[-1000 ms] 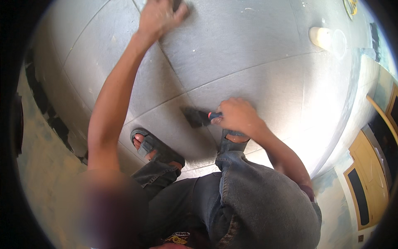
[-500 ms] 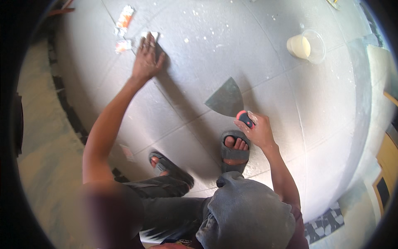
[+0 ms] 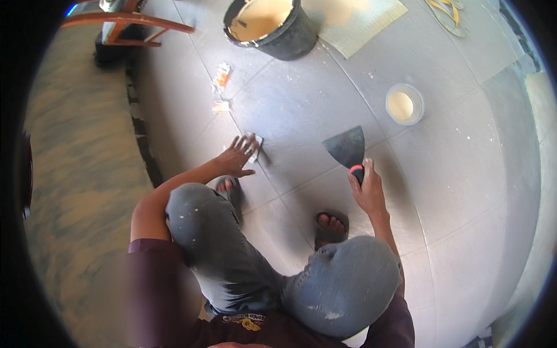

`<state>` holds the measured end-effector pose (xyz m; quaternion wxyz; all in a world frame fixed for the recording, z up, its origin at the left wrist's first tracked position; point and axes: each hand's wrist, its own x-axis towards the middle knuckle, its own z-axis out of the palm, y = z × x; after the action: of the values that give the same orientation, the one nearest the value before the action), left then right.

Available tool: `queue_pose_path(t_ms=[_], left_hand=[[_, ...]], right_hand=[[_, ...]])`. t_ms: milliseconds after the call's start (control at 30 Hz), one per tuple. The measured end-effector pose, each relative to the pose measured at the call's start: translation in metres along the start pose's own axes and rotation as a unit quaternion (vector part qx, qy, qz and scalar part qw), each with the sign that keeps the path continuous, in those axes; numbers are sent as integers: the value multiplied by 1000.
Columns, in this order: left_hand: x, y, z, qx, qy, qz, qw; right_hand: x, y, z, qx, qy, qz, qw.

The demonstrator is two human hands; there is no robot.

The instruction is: The person applies grout to tile joints using a putty knife and smooths the surface with a sanding block. The person works on multiple tile seams, scraping and smoothing the grout lines.

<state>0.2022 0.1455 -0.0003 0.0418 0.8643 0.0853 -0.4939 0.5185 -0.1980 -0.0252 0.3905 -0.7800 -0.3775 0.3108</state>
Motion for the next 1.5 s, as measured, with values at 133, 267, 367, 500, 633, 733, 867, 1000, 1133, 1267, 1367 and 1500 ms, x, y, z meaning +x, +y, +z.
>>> queue_pose_path(t_ms=[133, 267, 367, 500, 633, 733, 867, 1000, 1133, 1267, 1367, 1500], left_hand=[[27, 1, -19, -125, 89, -47, 987], [38, 9, -26, -78, 210, -33, 974], [44, -1, 2, -157, 365, 20, 918], [65, -14, 23, -191, 414, 47, 889], [87, -48, 31, -189, 480, 151, 843], [97, -60, 35, -176, 501, 169, 830], [104, -75, 39, -141, 508, 161, 834], [113, -83, 20, -32, 509, 164, 844], [120, -101, 16, -8, 511, 166, 844], [108, -95, 20, -38, 506, 150, 848], [99, -86, 28, -80, 501, 117, 854], [82, -78, 45, -103, 484, 69, 866]], right_hand=[[29, -11, -31, -68, -71, 66, 993], [41, -1, -31, 68, -56, 100, 991], [51, -24, -17, 145, -77, 191, 968], [55, -52, 21, 159, -1, 286, 945], [53, -83, 44, 200, 64, 281, 936], [42, -140, 38, 102, 61, 297, 947], [18, -173, 28, 105, 106, 277, 949], [-15, -208, -8, 38, 133, 292, 946], [-1, -261, -6, -11, 216, 274, 937], [12, -254, 23, -78, 198, 235, 948], [35, -213, 50, -115, 141, 258, 949], [69, -176, 118, 64, 106, 246, 961]])
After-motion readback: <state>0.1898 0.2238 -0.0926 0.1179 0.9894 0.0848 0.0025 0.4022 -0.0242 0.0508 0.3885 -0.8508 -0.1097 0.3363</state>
